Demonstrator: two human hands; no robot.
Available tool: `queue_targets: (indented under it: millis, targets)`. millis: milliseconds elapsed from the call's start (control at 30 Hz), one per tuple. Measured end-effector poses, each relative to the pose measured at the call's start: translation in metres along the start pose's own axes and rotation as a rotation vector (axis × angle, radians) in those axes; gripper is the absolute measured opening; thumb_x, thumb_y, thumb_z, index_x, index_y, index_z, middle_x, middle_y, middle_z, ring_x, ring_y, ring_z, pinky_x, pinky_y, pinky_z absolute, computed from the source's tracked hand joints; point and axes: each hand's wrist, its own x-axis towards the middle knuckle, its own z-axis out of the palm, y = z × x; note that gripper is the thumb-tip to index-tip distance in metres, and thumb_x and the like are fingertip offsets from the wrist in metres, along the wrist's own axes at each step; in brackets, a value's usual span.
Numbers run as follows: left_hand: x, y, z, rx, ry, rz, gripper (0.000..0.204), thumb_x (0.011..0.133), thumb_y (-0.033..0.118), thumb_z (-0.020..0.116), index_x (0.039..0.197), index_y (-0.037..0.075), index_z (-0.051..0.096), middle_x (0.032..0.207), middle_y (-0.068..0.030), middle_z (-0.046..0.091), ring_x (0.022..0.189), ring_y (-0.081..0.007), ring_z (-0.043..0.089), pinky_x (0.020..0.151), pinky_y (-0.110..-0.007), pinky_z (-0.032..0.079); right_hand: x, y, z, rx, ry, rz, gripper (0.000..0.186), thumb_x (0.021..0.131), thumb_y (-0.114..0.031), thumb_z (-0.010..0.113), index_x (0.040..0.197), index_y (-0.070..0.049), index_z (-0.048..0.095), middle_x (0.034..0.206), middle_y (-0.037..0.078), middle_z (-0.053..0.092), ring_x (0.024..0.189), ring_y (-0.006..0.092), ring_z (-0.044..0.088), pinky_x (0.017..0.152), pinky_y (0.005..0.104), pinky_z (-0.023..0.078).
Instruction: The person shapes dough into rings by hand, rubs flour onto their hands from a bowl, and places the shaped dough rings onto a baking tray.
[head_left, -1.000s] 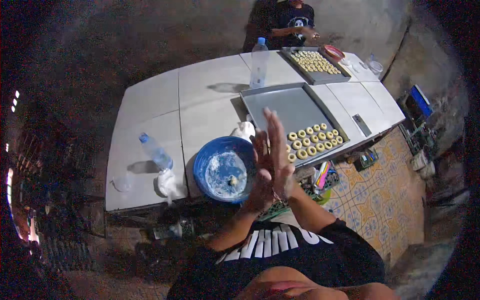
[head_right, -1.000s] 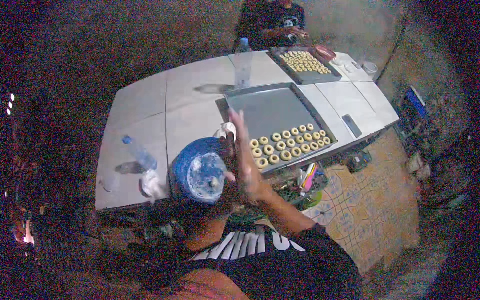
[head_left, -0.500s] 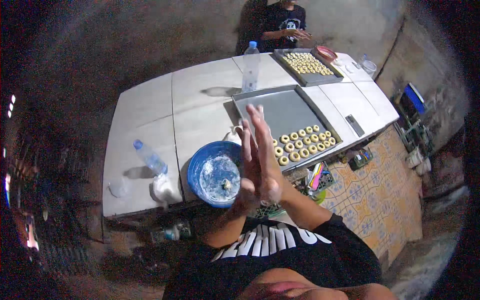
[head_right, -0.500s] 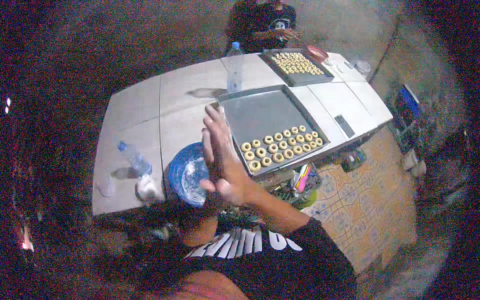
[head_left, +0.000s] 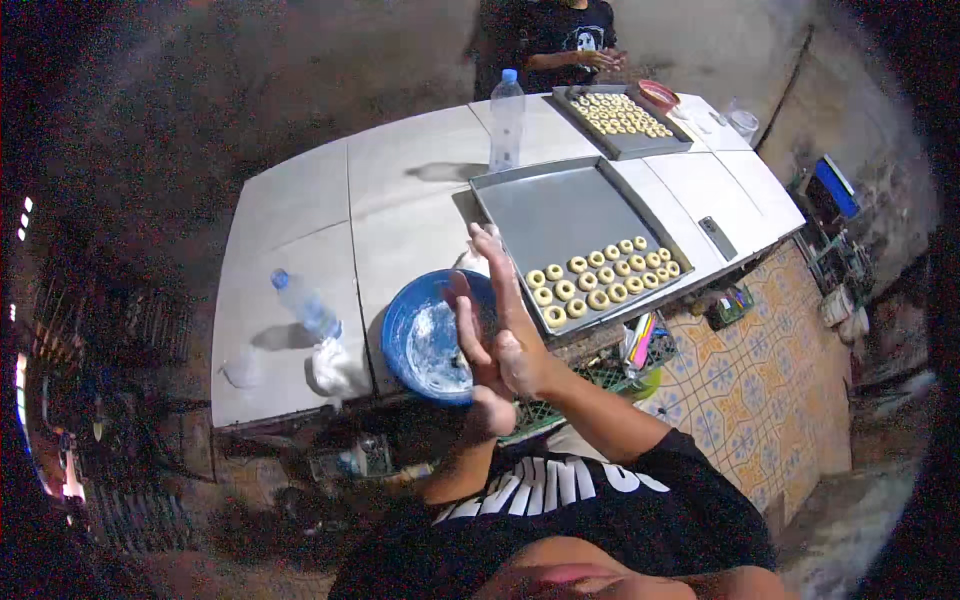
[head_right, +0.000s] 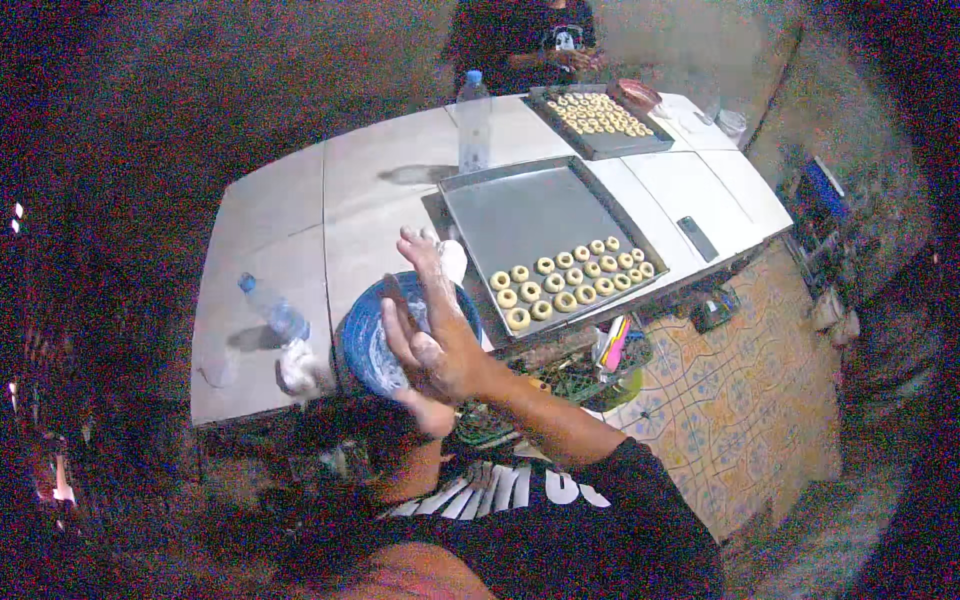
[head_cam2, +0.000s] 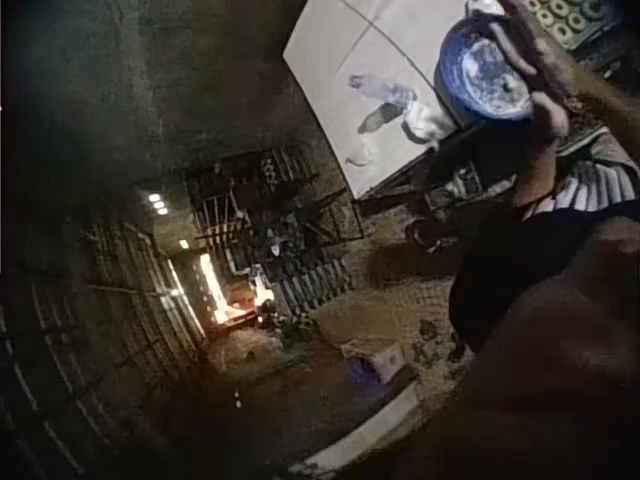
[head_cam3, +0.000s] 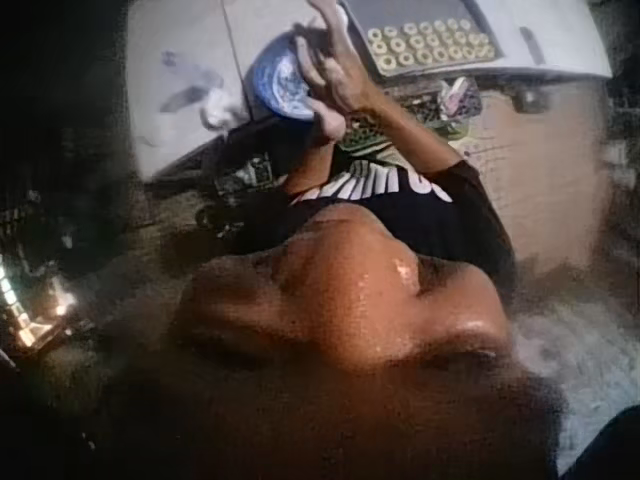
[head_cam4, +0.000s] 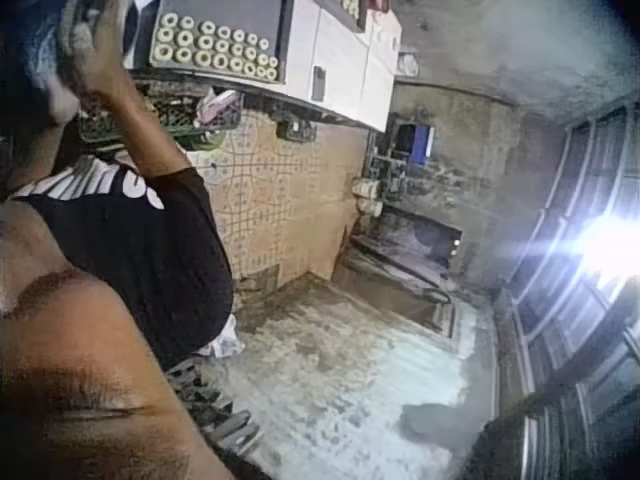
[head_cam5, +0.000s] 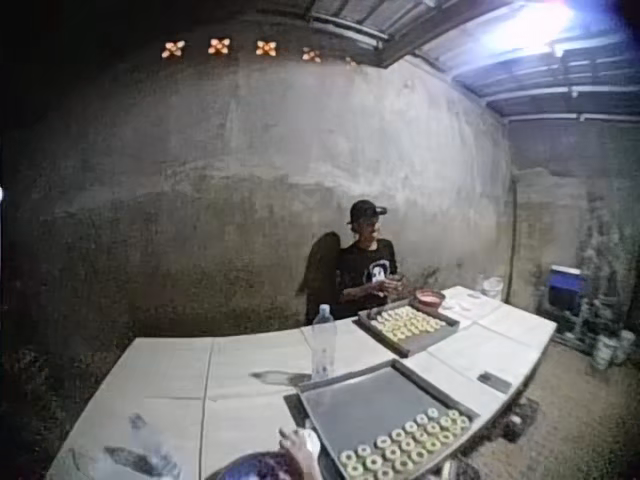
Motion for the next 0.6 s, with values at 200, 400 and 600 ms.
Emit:
queue_targets:
  millis: [200, 400, 600]
  targets:
    - [0.041, 0.013, -0.009, -0.093, 0.197, -0.013, 0.105, 0.092, 0.085, 0.023, 0.164, 0.011, 0.003, 0.172, -0.0149, -0.006, 0.158, -0.0312, 0.002, 0.124, -0.054, 0.007, -0.051, -0.002, 0.025, 0.041, -0.233, 0.085, 0.103, 0.095, -0.074, 0.038, 0.162, -0.001, 0.011, 0.169, 0.024, 0.006, 0.156, 0.0423, -0.004, 0.122, 0.061, 0.002]
    - [0.017, -0.002, -0.012, 0.313, -0.184, 0.234, 0.1, 0.097, 0.078, 0.017, 0.163, 0.004, 0.007, 0.169, -0.0232, 0.005, 0.158, -0.0343, 0.003, 0.125, -0.053, -0.003, -0.008, -0.028, 0.014, 0.417, 0.029, 0.247, 0.111, 0.088, -0.08, 0.047, 0.163, -0.009, 0.006, 0.169, 0.017, 0.001, 0.157, 0.0324, 0.006, 0.124, 0.0473, 0.015]
    - [0.035, 0.03, 0.001, 0.065, 0.023, 0.104, 0.098, 0.097, 0.076, 0.02, 0.162, 0.003, 0.013, 0.17, -0.0207, 0.005, 0.157, -0.0382, 0.002, 0.125, -0.055, 0.005, -0.04, 0.002, 0.021, 0.03, -0.22, 0.132, 0.115, 0.089, -0.086, 0.031, 0.161, 0.001, 0.008, 0.169, 0.024, 0.005, 0.157, 0.0394, -0.006, 0.124, 0.0522, -0.003]
